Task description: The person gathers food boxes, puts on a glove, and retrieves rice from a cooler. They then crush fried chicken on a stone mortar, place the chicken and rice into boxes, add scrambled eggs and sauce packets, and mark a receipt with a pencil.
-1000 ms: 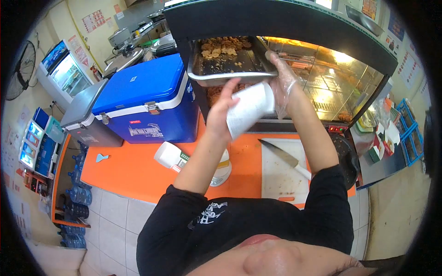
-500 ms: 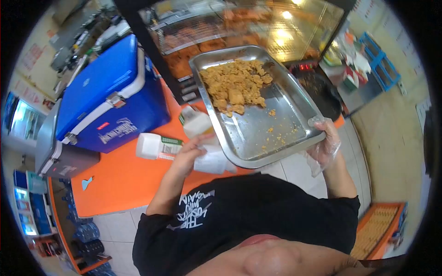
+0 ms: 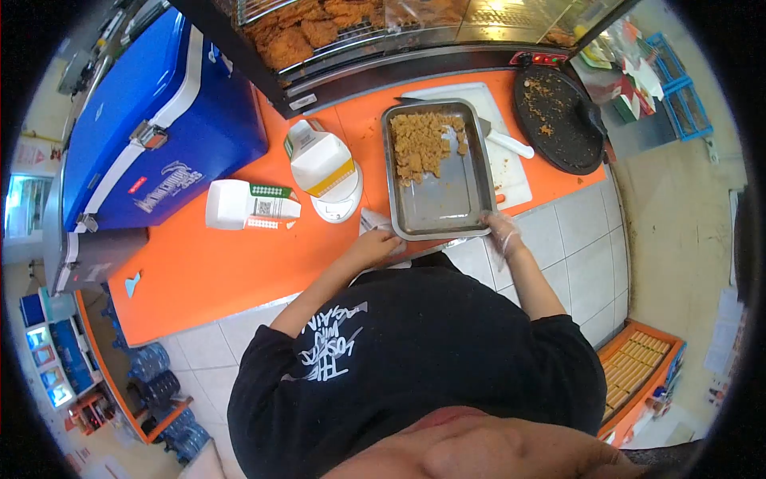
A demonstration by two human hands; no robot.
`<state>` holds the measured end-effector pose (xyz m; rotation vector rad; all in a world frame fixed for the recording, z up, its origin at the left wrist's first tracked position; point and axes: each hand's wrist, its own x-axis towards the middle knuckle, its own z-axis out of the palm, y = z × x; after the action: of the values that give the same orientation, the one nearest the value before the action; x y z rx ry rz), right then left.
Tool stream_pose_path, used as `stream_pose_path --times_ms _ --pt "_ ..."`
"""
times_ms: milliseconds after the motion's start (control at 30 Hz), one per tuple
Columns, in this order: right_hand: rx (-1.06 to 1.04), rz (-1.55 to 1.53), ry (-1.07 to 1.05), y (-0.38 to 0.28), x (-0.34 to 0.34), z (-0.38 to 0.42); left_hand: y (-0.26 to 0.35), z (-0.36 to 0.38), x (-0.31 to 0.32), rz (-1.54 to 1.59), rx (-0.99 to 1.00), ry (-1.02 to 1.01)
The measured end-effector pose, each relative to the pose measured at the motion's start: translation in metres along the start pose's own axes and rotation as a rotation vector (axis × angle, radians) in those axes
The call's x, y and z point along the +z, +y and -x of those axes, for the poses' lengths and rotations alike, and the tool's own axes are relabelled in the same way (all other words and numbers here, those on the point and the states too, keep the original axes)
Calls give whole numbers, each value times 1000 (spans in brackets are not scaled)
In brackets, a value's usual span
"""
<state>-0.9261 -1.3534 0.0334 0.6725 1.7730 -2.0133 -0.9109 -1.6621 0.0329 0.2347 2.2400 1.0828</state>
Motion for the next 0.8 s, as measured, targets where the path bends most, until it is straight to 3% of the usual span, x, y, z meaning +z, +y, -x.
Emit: stream_pose_path --times_ms 67,133,200,267,333,367,433,567,633,733,800 --pt "-81 644 87 -51 9 7 -4 -9 12 83 -48 50" --pt "-556 1135 283 -77 5 -11 -6 -13 20 113 -115 88" --pt "-655 1048 -7 -106 61 -13 -13 -17 24 77 -93 82" --pt "-795 1315 -58 -109 125 -32 -12 -16 26 38 -68 88" --pt "-461 1513 -114 -122 180 -28 0 -11 19 26 -159 75" --pt "-474 1505 -122 -104 176 -43 5 -4 11 19 -168 87" --pt "-995 1428 -137 -51 156 -84 14 18 4 99 -127 132" --pt "-821 1190 -201 -98 169 -61 -5 61 -1 250 -68 199" --pt "-666 1531 -293 -137 202 -53 -13 78 -4 348 -78 210" --pt "-775 1749 -267 -101 219 -129 -4 101 -21 272 -242 253" --pt "-719 1768 -252 -111 225 -119 2 117 -35 257 -279 295"
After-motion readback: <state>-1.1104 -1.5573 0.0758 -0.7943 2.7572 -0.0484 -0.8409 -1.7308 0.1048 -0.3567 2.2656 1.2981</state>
